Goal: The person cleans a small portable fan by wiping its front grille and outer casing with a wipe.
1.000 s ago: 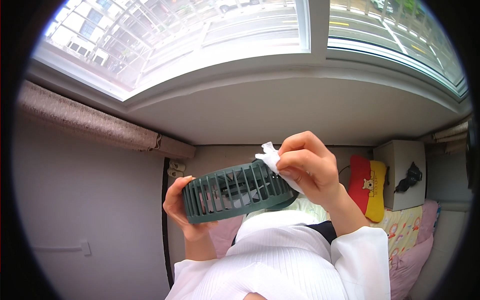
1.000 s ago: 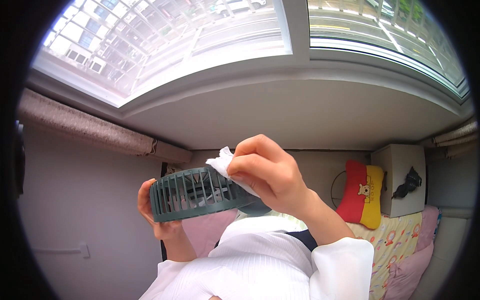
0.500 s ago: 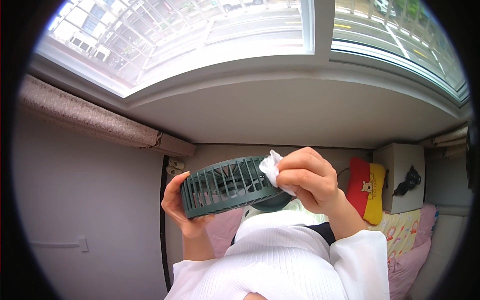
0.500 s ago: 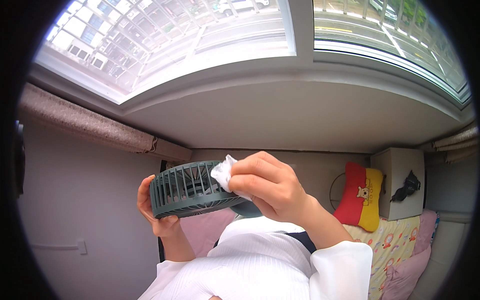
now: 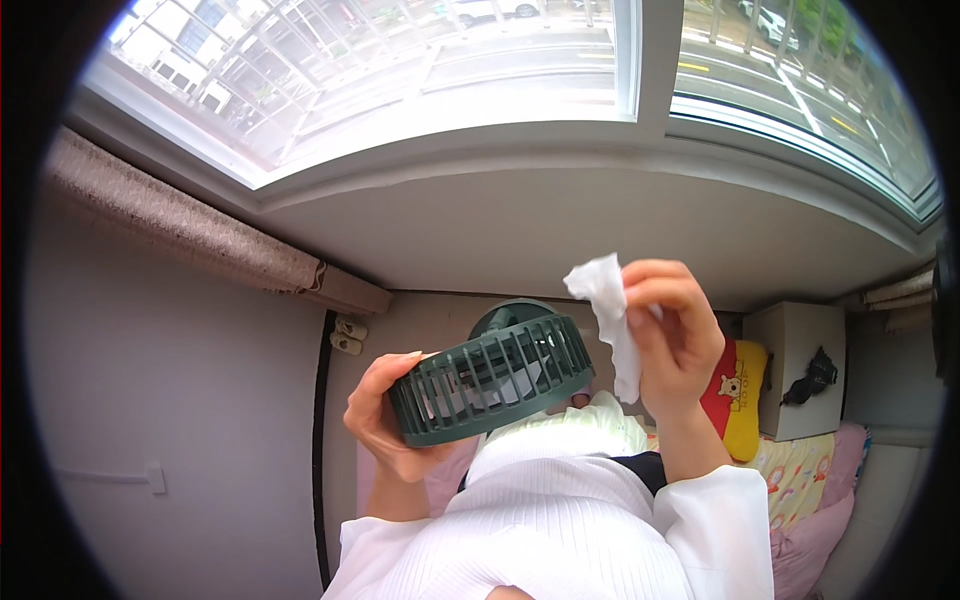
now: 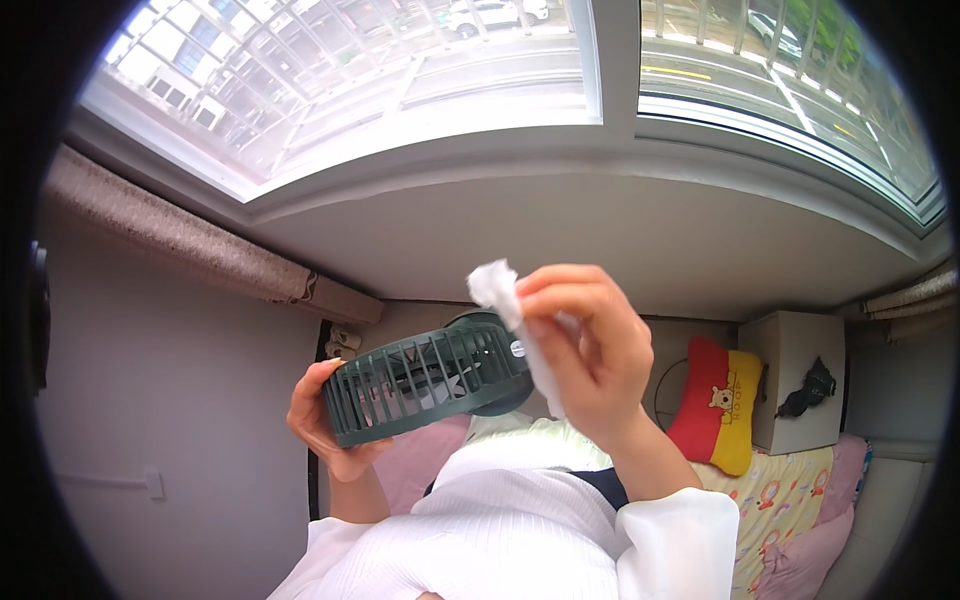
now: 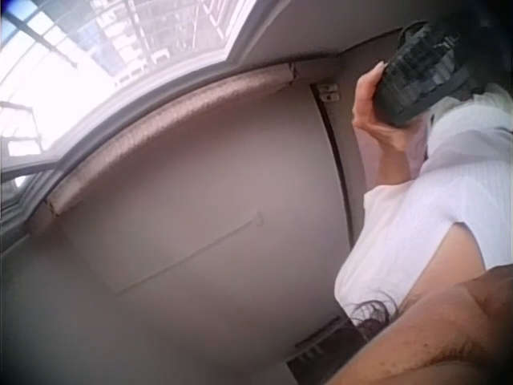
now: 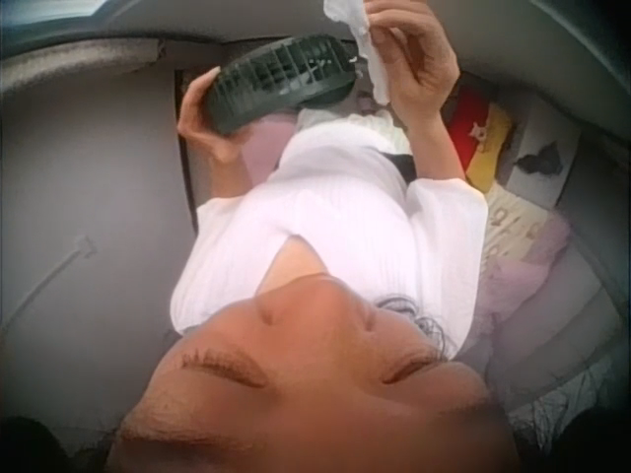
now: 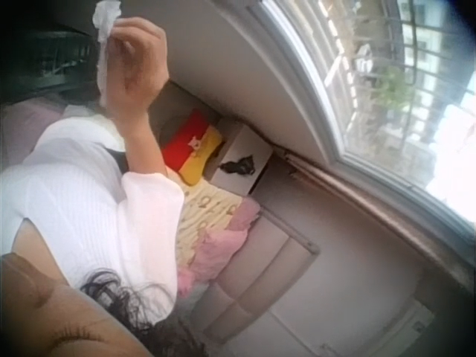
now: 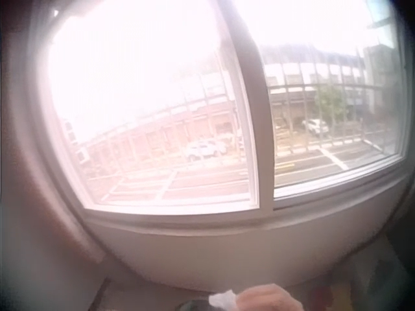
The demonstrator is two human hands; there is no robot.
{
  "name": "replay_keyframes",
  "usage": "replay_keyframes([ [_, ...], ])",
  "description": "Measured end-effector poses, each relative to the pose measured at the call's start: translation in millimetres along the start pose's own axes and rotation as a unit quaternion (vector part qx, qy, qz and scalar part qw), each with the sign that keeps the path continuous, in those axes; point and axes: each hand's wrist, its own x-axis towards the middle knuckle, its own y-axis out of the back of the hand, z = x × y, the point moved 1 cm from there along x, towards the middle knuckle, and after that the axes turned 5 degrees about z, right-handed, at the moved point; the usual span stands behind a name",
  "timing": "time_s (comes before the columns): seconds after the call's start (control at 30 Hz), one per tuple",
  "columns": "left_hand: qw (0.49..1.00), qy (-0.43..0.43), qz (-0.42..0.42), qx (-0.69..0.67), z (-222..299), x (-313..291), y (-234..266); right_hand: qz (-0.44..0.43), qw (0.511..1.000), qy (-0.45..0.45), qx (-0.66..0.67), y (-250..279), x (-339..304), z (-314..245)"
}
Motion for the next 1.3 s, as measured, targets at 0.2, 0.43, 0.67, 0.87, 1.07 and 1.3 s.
replay_keyframes([
  [0.2, 0.999, 0.009, -0.001, 0.033, 6, 7, -8, -0.130, 0.966, 0.150, -0.167, -26, -9, -36],
  [0.43, 0.992, -0.010, -0.024, 0.125, 13, 4, -17, -0.144, 0.955, 0.158, -0.205, -27, -3, -19],
  [0.67, 0.991, 0.017, 0.005, 0.135, 10, 1, -15, -0.157, 0.943, 0.174, -0.236, -21, -15, -11],
  [0.87, 0.990, 0.024, -0.009, 0.137, 15, 7, -19, -0.175, 0.941, 0.138, -0.254, -30, -8, -19],
  [1.07, 0.983, -0.004, -0.010, 0.185, 15, 2, -21, -0.123, 0.957, 0.162, -0.207, -17, -20, -11],
  [1.3, 0.981, -0.015, -0.028, 0.190, 15, 9, -21, -0.098, 0.972, 0.139, -0.164, -13, -19, -17],
])
